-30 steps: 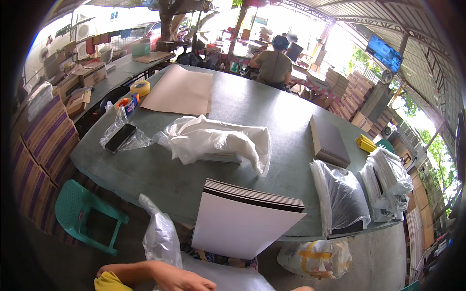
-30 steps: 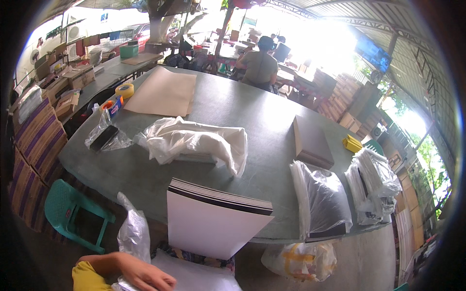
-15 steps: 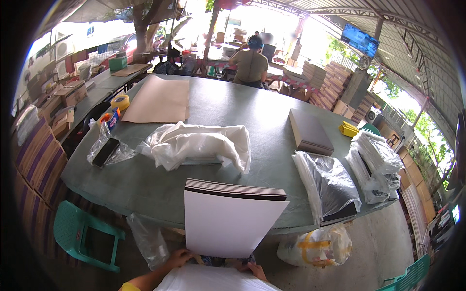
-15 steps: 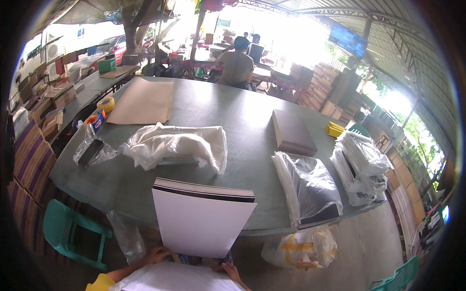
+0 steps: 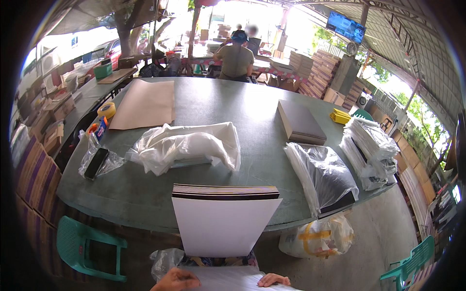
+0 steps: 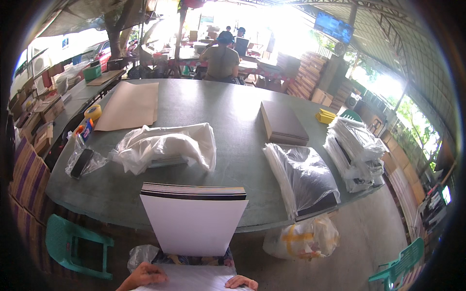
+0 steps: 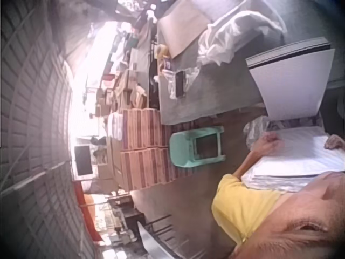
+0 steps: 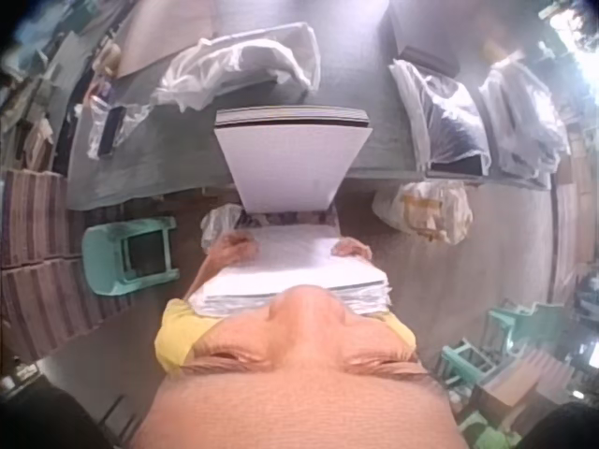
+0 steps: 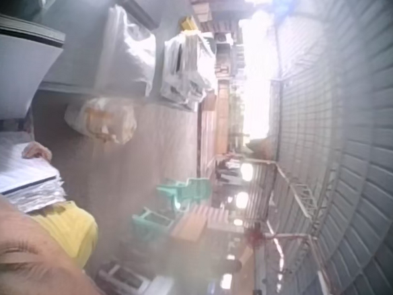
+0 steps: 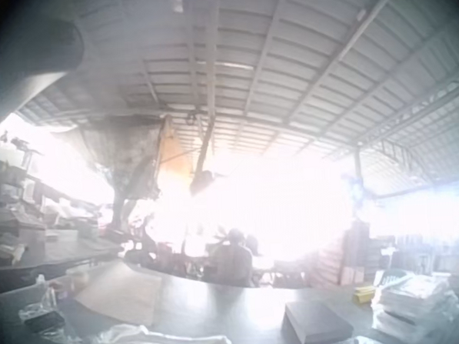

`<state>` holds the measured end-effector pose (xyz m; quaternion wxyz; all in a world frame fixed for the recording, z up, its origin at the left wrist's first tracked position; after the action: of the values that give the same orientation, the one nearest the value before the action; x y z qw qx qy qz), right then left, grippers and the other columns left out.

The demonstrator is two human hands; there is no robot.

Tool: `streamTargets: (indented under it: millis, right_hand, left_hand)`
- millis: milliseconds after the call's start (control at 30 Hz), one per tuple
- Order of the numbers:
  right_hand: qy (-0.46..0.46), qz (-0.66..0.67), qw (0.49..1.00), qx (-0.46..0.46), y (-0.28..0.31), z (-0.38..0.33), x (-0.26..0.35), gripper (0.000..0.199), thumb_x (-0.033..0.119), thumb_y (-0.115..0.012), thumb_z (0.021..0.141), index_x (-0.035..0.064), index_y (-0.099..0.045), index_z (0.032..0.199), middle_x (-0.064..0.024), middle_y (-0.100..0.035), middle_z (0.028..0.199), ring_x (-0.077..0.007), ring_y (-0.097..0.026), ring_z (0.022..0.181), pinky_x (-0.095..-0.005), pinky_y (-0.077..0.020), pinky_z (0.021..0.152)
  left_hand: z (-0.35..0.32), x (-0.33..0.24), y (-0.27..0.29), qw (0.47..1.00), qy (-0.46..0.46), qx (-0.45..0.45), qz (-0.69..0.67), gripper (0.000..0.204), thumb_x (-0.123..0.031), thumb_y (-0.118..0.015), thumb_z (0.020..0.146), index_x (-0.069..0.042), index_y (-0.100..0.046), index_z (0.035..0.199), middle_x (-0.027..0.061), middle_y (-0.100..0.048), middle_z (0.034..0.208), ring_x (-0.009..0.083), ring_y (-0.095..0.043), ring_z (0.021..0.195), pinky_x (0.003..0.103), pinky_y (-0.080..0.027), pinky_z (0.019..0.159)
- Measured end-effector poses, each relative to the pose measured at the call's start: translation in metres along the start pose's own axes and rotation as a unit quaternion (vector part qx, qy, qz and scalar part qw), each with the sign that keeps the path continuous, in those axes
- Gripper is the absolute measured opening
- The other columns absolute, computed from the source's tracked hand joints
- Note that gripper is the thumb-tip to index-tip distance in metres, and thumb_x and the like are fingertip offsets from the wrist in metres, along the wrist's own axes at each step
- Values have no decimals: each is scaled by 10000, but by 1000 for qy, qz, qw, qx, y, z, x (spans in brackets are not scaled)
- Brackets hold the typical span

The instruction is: The person wraps individual black rectangular boards in plastic sheets by hand and stacks them onto a pile.

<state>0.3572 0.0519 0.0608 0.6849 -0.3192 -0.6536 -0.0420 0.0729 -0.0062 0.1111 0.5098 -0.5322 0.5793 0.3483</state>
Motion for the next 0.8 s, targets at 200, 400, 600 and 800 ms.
streamTargets:
  millis: [200,400,600,800]
  right_hand:
    - [-165,-116,971,-125,39,5,-91,394,295,-505,774,-42,-523,977,-139,-570,854,-192,-546,829,-292,-421,775]
    - [-171,-119,961,-181,52,13,-129,365,272,-506,780,-38,-523,972,-131,-567,872,-192,-544,842,-300,-421,771]
    - [-172,-109,961,-188,53,16,-130,336,248,-508,787,-34,-523,968,-124,-564,891,-192,-542,854,-307,-422,766]
    - [-172,-73,969,-164,66,44,-112,306,225,-510,793,-29,-523,964,-116,-561,909,-193,-540,867,-315,-422,762]
  left_hand:
    - [50,110,33,987,119,-82,72,221,-238,-505,785,-42,-606,763,12,-536,604,77,-477,533,227,-377,472]
    - [64,244,91,915,112,-354,-157,180,-211,-539,751,-31,-550,760,24,-500,636,85,-433,493,227,-355,460]
    - [77,251,89,975,-6,-81,206,182,-212,-489,815,-50,-572,823,18,-487,583,78,-431,471,240,-368,446]
    - [92,203,50,959,-87,135,234,152,-161,-547,774,-59,-605,870,47,-582,732,123,-535,660,270,-433,610]
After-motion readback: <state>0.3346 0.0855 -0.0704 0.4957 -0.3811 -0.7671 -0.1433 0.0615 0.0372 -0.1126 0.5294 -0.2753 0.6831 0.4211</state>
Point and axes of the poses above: each hand's wrist, its own z-axis towards the middle knuckle, its own y-axis out of the back of the hand, x = y × z, the point moved 3 cm from there along z, towards the middle knuckle
